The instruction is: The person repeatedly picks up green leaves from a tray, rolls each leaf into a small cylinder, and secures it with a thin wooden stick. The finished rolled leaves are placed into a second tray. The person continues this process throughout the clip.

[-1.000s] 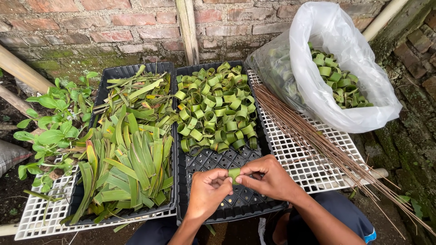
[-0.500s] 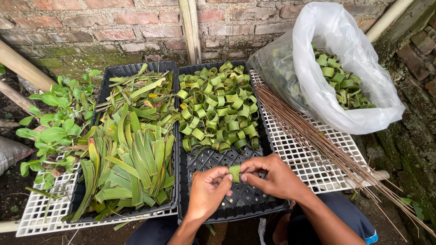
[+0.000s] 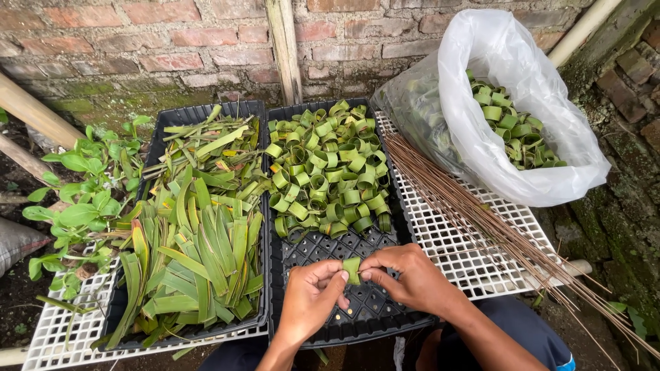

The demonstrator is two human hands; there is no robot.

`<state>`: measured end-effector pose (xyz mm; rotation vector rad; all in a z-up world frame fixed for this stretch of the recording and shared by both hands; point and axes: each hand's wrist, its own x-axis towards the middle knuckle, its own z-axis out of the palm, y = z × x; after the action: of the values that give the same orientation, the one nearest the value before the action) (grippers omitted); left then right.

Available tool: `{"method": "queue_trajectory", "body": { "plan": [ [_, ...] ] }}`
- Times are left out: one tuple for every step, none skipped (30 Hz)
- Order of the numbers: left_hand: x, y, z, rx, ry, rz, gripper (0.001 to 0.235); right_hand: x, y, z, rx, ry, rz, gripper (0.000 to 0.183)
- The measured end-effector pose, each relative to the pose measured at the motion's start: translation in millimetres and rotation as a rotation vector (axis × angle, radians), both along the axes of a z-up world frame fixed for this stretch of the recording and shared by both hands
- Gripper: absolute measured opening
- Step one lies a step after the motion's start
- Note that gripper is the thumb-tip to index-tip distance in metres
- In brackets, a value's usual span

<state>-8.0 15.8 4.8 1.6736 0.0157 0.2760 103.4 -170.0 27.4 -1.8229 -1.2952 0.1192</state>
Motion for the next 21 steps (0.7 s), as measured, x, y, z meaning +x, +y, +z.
{"method": "queue_trajectory", "body": {
  "plan": [
    [0, -1, 0, 0.004, -0.003, -0.002, 0.016, 0, 0, 0, 0.004, -0.003, -0.002, 0.005],
    [0, -3, 0, 0.068, 0.029, 0.051, 0.015, 0, 0, 0, -0.004, -0.013, 0.007, 0.008],
    [-1, -5, -1, 0.132, 0.062, 0.105, 0.016, 0, 0, 0, -0.012, -0.024, 0.016, 0.012],
    [0, -5, -1, 0.133, 0.062, 0.101, 0.016, 1, 0, 1, -0.012, -0.023, 0.013, 0.012],
    [0, -5, -2, 0.160, 0.032, 0.108, 0.015, 1, 0, 1, -0.021, -0.024, 0.015, 0.011],
    [0, -6, -3, 0.185, 0.002, 0.118, 0.015, 1, 0, 2, -0.032, -0.024, 0.021, 0.010],
    [1, -7, -3, 0.182, 0.003, 0.117, 0.015, 3, 0, 1, -0.035, -0.023, 0.021, 0.010],
    [1, -6, -3, 0.225, -0.028, 0.122, 0.016, 3, 0, 0, -0.036, -0.013, 0.027, 0.010],
    [2, -6, -3, 0.268, -0.059, 0.126, 0.016, 4, 0, -1, -0.038, -0.003, 0.033, 0.011],
    [2, -6, -2, 0.267, -0.056, 0.124, 0.016, 4, 0, 1, -0.038, -0.001, 0.032, 0.011],
    [2, -6, -2, 0.161, -0.023, 0.095, 0.016, 4, 0, 4, -0.035, 0.013, 0.048, 0.010],
    [2, -6, -2, 0.055, 0.011, 0.069, 0.016, 4, 0, 6, -0.031, 0.026, 0.066, 0.010],
    [1, -6, -2, 0.054, 0.015, 0.068, 0.016, 4, -1, 7, -0.032, 0.030, 0.066, 0.010],
    [1, -5, -1, 0.056, -0.009, 0.046, 0.016, 4, -2, 7, -0.040, 0.051, 0.069, 0.011],
    [0, -5, 0, 0.057, -0.034, 0.024, 0.016, 4, -2, 8, -0.048, 0.073, 0.073, 0.011],
    [0, -6, 0, 0.056, -0.031, 0.022, 0.016, 3, -2, 8, -0.048, 0.076, 0.071, 0.011],
    [0, -7, 1, 0.074, -0.037, 0.043, 0.019, 2, -3, 8, -0.054, 0.079, 0.054, 0.011],
    [0, -8, 2, 0.092, -0.045, 0.066, 0.025, 1, -2, 9, -0.059, 0.080, 0.038, 0.012],
    [0, -7, -3, 0.092, -0.044, 0.065, 0.025, 0, -2, 10, -0.058, 0.081, 0.038, 0.012],
    [1, -6, -7, 0.102, -0.027, 0.075, 0.025, -2, -2, 11, -0.064, 0.068, 0.006, 0.011],
    [2, -6, -11, 0.111, -0.011, 0.084, 0.026, -3, -2, 12, -0.069, 0.055, -0.027, 0.010]
  ]
}}
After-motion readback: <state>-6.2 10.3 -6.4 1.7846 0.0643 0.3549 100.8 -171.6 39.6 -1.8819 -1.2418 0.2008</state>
